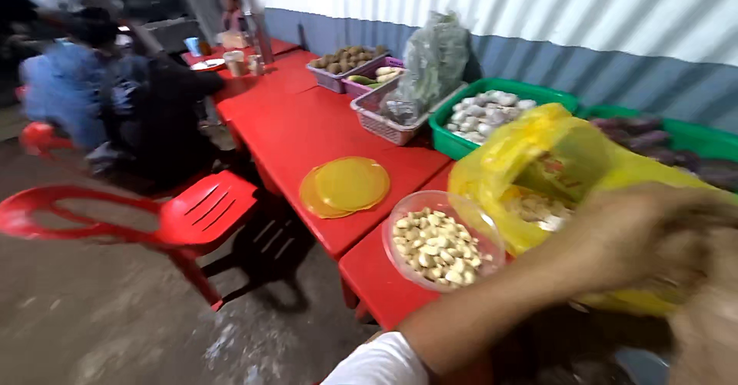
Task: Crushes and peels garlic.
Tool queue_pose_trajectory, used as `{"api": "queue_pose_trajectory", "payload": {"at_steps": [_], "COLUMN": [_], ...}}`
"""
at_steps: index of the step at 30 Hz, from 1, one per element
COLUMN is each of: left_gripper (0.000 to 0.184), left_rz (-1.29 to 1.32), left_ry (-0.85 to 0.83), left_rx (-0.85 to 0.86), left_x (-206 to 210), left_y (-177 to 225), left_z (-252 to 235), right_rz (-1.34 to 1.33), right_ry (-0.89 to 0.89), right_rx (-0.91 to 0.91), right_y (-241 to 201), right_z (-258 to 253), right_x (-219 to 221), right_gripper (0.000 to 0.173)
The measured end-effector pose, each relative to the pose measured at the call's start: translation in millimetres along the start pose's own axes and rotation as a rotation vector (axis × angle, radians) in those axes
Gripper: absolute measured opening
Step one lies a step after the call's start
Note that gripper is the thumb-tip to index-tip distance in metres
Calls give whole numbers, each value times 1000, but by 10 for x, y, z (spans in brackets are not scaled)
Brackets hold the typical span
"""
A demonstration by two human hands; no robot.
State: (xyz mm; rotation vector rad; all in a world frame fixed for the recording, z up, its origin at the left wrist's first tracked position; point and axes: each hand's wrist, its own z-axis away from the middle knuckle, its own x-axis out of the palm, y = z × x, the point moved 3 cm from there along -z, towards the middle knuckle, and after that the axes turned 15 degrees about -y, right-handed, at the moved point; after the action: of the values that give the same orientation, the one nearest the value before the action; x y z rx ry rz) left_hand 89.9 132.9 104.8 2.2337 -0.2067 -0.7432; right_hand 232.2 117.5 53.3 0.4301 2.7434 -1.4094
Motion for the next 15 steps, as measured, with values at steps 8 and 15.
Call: {"api": "queue_pose_trajectory", "payload": {"at_steps": [8, 15], "left_gripper": [19, 22], "left_rz": [425, 925], "left_ry": [83, 146], "left_rx": [-40, -192], "left_x": [31, 93], "left_y": [-412, -499], "left_z": [53, 35], "right_rz": [-144, -174], "right_ry": [115, 117], "right_rx": [33, 92], "right_y": [-104, -66], "right_z": [7, -3], "right_x": [97, 57], "right_gripper": [21, 22]}}
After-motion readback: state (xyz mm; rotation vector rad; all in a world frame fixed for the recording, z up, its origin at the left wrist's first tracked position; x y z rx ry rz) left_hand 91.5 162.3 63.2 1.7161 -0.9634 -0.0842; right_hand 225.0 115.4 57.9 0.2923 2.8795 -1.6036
